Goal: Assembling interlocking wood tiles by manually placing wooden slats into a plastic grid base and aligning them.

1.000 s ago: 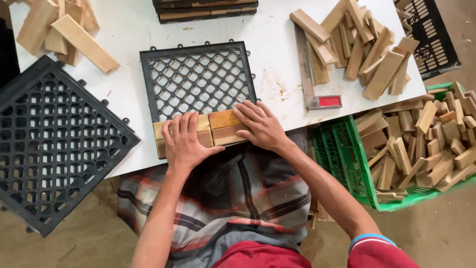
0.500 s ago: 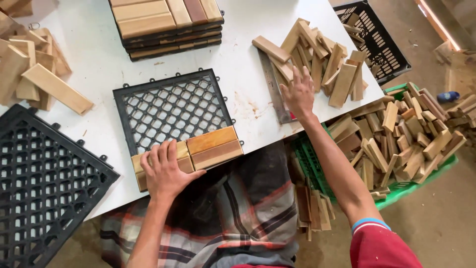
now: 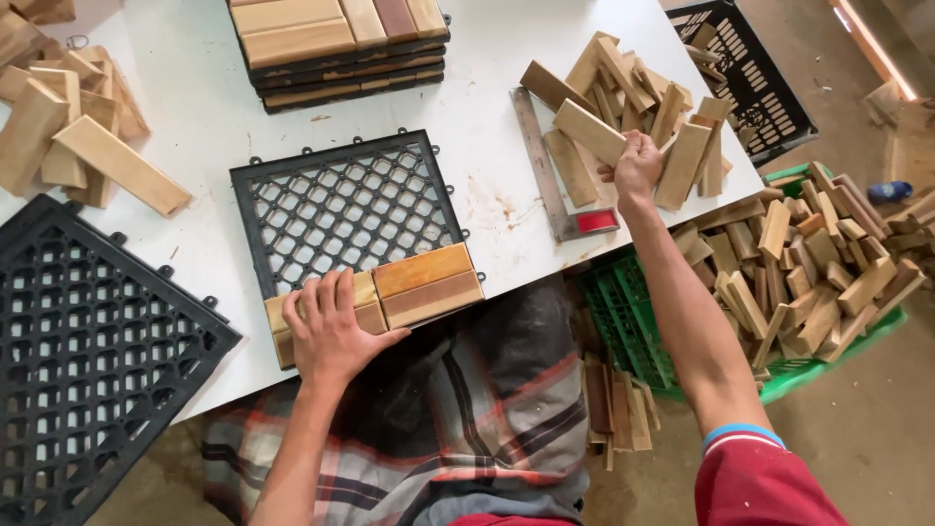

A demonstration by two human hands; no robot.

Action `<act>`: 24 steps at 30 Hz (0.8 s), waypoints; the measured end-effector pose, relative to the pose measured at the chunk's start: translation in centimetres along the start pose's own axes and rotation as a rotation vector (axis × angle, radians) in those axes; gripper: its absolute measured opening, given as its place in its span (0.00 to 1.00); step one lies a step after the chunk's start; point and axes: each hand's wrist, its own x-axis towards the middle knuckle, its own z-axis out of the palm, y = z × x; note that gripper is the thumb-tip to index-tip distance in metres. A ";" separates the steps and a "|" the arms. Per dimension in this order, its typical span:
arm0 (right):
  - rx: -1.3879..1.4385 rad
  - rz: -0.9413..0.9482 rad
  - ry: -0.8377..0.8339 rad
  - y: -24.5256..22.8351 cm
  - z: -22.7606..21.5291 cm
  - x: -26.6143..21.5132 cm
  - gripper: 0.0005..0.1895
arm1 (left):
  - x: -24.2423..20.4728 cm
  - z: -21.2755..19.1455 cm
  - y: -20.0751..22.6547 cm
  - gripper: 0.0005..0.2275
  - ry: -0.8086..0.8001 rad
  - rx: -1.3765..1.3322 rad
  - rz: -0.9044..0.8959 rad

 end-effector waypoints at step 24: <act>0.506 0.471 -0.523 -6.4 0.1 -11.6 0.14 | -0.1 0.5 -0.2 0.53 0.009 -0.011 0.010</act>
